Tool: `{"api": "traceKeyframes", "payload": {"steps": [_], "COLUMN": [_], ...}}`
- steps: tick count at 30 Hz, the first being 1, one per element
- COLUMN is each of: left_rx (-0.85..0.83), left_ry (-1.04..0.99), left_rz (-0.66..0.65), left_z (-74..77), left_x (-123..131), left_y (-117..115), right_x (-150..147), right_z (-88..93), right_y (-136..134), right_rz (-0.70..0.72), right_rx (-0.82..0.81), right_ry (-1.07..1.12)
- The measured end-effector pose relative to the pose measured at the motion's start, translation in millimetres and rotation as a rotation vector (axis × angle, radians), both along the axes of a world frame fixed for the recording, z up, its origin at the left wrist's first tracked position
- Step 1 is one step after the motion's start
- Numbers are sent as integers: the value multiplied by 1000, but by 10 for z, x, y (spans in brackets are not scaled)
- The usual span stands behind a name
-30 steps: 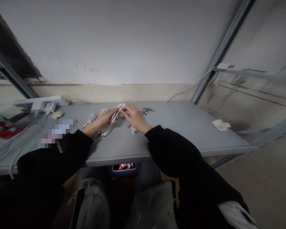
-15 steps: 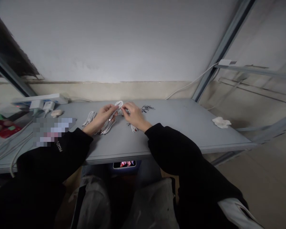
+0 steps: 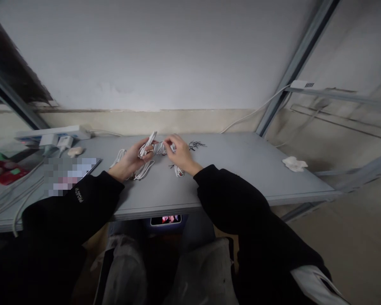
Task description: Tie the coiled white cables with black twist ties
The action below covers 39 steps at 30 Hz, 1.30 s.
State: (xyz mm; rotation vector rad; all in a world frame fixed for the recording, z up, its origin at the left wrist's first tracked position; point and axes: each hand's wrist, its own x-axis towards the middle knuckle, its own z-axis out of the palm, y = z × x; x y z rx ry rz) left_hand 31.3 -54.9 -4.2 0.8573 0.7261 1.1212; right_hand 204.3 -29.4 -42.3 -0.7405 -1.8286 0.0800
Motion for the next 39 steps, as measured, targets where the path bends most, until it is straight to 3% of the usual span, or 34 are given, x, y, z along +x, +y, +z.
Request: {"api": "traceKeyframes", "payload": {"steps": [4,9,20,23,28,34,39], "left_rx": [-44,-76,-15,33,91,83,111], "left_ry": [-65,-45,189,196,268,339,503], "left_rz": [-93,-160,-230,-217,-163,-108,-170], "left_z": [34,39,60,30,-17,-60,-143], "left_x": [-18,-22,29,29,8,29,4], "left_y": [-16,-45,-109,-102,-54,-32,-48], "right_x": [19,71,163,280,471,547,583], "right_z": [0,-17,-18,5,-35,-110,-135], "right_y": [34,127,315,406,553,555,580], "right_rz": [16,-5,117,6,-314,-683,-742], "right_rx": [8,-145,-396,-421,-518,-656,-677], "right_ry": [90,197,378,455,600,420,364]}}
